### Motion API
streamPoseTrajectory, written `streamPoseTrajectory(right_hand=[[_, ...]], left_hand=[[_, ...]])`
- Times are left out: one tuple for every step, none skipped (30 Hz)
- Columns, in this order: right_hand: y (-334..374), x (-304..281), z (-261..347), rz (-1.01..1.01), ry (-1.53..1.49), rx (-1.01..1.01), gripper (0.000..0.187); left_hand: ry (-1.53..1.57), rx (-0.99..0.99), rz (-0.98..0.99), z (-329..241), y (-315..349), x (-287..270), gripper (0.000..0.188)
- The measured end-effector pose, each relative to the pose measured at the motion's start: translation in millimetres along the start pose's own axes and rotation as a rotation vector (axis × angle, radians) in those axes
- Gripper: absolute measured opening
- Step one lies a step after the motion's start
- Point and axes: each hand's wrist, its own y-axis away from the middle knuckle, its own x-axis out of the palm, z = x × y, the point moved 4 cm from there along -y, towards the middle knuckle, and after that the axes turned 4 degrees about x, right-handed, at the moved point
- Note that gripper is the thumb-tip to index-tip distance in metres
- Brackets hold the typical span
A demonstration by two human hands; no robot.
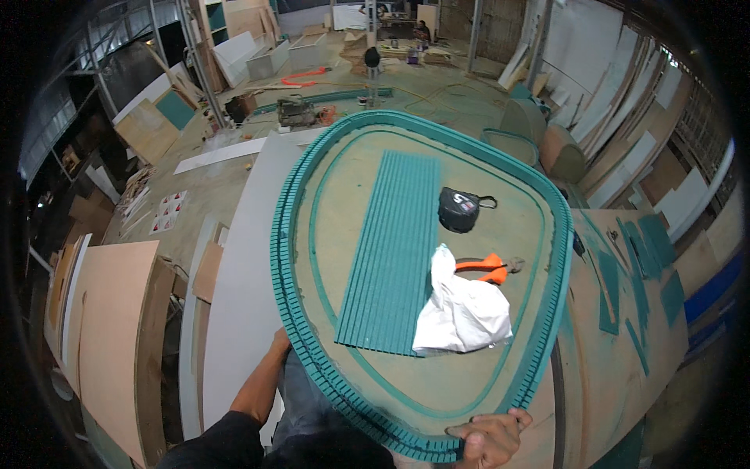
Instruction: The person attaches a green textured strip around the edge of a teardrop-shaped frame by hand, using a red-handled tool to trim the strip.
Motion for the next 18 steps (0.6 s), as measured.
streamPoseTrajectory(right_hand=[[1.9, -1.7, 1.4, 0.001, 0.049, 0.027, 0.044], [-0.8, -4.1, 4.0, 0.032, 0.081, 0.047, 0.040], [-2.8, -6.4, 5.4, 0.040, 0.113, 0.063, 0.040], [-3.1, -5.7, 3.2, 0.008, 0.102, 0.041, 0.039], [-3.6, -4.8, 2.3, -0.027, 0.082, 0.016, 0.040], [-5.1, -4.0, 1.9, -0.002, 0.077, 0.034, 0.039], [-3.9, -4.4, 0.8, -0.005, 0.093, 0.041, 0.039], [-3.7, -4.0, -0.6, -0.012, 0.082, 0.039, 0.039], [-5.9, -2.4, 0.3, -0.016, 0.054, 0.026, 0.040], [-7.8, -1.7, 3.7, -0.017, 0.053, 0.017, 0.040], [-9.2, -1.1, 7.0, -0.023, 0.058, 0.016, 0.040], [-10.0, -1.1, 8.6, -0.018, 0.062, 0.014, 0.040], [-10.2, -1.6, 10.3, -0.003, 0.060, 0.002, 0.040], [-9.8, -3.3, 10.4, -0.006, 0.074, 0.016, 0.041], [-8.3, -2.8, 10.5, -0.010, 0.079, 0.037, 0.042], [-8.5, -0.8, 11.5, 0.006, 0.067, 0.029, 0.042], [-9.5, 0.9, 11.6, 0.008, 0.079, 0.033, 0.044], [-8.5, -0.1, 10.7, 0.007, 0.110, 0.051, 0.045]], left_hand=[[0.006, 0.011, 0.032, -11.7, 3.6, 5.4, 0.053], [-0.005, 0.020, 0.040, -22.3, 1.7, 2.1, 0.053], [-0.015, 0.029, 0.054, -37.4, 3.9, -0.1, 0.054], [-0.013, 0.036, 0.079, -51.6, 5.5, -3.8, 0.054], [-0.059, 0.000, 0.096, -64.5, 6.0, -11.1, 0.053], [-0.106, -0.035, 0.108, -76.0, 9.0, -18.3, 0.053], [-0.106, -0.024, 0.122, -92.7, 15.7, -23.0, 0.053], [-0.203, 0.000, 0.145, -111.0, 22.7, -28.7, 0.052], [-0.298, 0.014, 0.151, -116.5, 25.6, -36.7, 0.051], [-0.297, 0.020, 0.153, -114.3, 26.2, -39.8, 0.051], [-0.289, 0.019, 0.147, -116.0, 26.6, -44.5, 0.051], [-0.281, -0.016, 0.121, -117.9, 33.0, -46.7, 0.051], [-0.272, -0.053, 0.096, -117.5, 39.0, -49.2, 0.052], [-0.231, -0.059, 0.112, -110.3, 35.9, -44.3, 0.051], [-0.224, -0.078, 0.107, -99.8, 37.7, -43.8, 0.051], [-0.213, -0.057, 0.085, -90.8, 40.4, -43.4, 0.050], [-0.203, -0.037, 0.061, -81.3, 43.9, -43.8, 0.049], [-0.198, -0.044, 0.074, -80.8, 51.0, -40.4, 0.049]])
